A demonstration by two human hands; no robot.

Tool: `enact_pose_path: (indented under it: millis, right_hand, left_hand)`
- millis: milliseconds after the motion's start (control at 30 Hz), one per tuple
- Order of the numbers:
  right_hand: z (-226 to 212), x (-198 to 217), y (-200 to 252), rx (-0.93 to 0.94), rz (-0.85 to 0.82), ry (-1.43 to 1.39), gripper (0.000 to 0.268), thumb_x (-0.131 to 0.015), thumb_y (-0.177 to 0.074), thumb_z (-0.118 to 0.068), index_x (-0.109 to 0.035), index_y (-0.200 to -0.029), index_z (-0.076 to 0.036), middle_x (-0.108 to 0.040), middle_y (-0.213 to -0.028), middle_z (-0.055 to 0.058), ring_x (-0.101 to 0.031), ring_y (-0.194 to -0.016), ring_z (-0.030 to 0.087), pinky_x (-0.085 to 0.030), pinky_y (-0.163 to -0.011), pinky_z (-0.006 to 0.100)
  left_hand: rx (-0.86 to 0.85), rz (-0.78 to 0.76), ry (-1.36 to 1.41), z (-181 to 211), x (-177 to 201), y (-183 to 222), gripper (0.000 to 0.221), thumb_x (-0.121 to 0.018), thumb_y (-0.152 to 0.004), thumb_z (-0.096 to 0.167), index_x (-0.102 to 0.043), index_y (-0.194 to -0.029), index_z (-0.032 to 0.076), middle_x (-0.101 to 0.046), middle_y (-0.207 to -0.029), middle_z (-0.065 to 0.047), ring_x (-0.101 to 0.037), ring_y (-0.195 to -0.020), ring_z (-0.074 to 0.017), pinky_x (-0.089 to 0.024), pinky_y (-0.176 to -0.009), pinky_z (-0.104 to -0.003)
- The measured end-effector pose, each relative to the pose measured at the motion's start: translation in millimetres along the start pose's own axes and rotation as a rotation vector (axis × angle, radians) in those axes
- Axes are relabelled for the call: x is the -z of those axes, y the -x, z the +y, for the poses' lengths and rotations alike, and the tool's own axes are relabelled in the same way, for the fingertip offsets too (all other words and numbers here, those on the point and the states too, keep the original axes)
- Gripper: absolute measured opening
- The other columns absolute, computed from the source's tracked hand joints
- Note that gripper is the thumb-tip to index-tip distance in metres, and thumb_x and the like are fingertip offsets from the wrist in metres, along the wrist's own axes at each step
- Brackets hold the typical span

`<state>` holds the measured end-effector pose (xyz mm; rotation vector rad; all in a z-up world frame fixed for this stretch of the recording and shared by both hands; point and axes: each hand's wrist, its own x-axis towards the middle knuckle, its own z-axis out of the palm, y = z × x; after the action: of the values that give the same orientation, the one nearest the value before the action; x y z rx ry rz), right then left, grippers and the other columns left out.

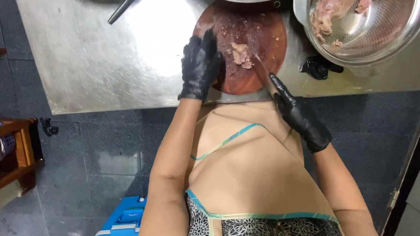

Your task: Slicing meat into smaller pieces on a wooden cutting board using a knife.

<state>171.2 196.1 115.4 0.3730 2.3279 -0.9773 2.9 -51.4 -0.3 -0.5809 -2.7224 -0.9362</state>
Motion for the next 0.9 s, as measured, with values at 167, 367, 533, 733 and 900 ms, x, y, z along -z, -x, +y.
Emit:
enact_pose_path:
  millis: [167, 367, 533, 733, 900]
  right_hand:
    - [59.6, -20.0, -10.6, 0.385, 0.654, 0.753, 0.042, -0.06, -0.102, -0.049, -0.063, -0.141, -0.035, -0.061, -0.052, 0.002, -0.07, -0.057, 0.021, -0.052, -0.053, 0.028]
    - [43.3, -6.4, -13.4, 0.218, 0.336, 0.284, 0.052, -0.06, -0.1, -0.038, -0.053, -0.152, -0.037, -0.076, -0.082, 0.004, -0.074, -0.09, 0.029, -0.059, -0.071, 0.042]
    - [63.6, -20.4, -14.4, 0.088, 0.448, 0.264, 0.046, -0.061, -0.102, -0.044, -0.057, -0.148, -0.042, -0.074, -0.079, 0.007, -0.073, -0.087, 0.032, -0.058, -0.068, 0.046]
    - [43.6, -16.7, 3.0, 0.094, 0.558, 0.271, 0.038, -0.066, -0.101, -0.037, -0.068, -0.14, -0.036, -0.072, -0.064, 0.01, -0.075, -0.075, 0.029, -0.056, -0.061, 0.039]
    - [36.9, -23.3, -0.4, 0.268, 0.595, 0.424, 0.043, -0.062, -0.101, -0.035, -0.064, -0.144, -0.033, -0.071, -0.067, 0.013, -0.073, -0.072, 0.031, -0.055, -0.06, 0.039]
  left_hand:
    - [0.486, -0.39, -0.115, -9.9, -13.8, 68.3, 0.086, -0.077, -0.089, 0.04, -0.032, -0.159, 0.019, -0.052, -0.119, -0.019, -0.065, -0.11, -0.0454, -0.063, -0.084, -0.058]
    - [0.42, -0.21, 0.255, -13.7, -43.6, 12.3, 0.031, -0.066, -0.096, 0.039, -0.064, -0.117, 0.017, -0.065, -0.101, -0.012, -0.069, -0.105, -0.0369, -0.06, -0.095, -0.044]
    - [0.489, -0.274, 0.89, 50.6, -16.4, -54.4, 0.07, -0.078, -0.09, 0.036, -0.047, -0.146, 0.007, -0.062, -0.132, -0.027, -0.062, -0.125, -0.0446, -0.054, -0.108, -0.05]
    - [0.48, -0.439, 0.199, 27.2, -61.1, 11.7, 0.045, -0.069, -0.091, 0.049, -0.061, -0.124, 0.019, -0.062, -0.12, -0.012, -0.062, -0.124, -0.0367, -0.054, -0.105, -0.049]
    - [0.494, -0.43, 0.324, 48.5, -57.0, 3.8, 0.046, -0.067, -0.092, 0.031, -0.059, -0.135, 0.017, -0.063, -0.128, -0.014, -0.061, -0.128, -0.0376, -0.053, -0.109, -0.051]
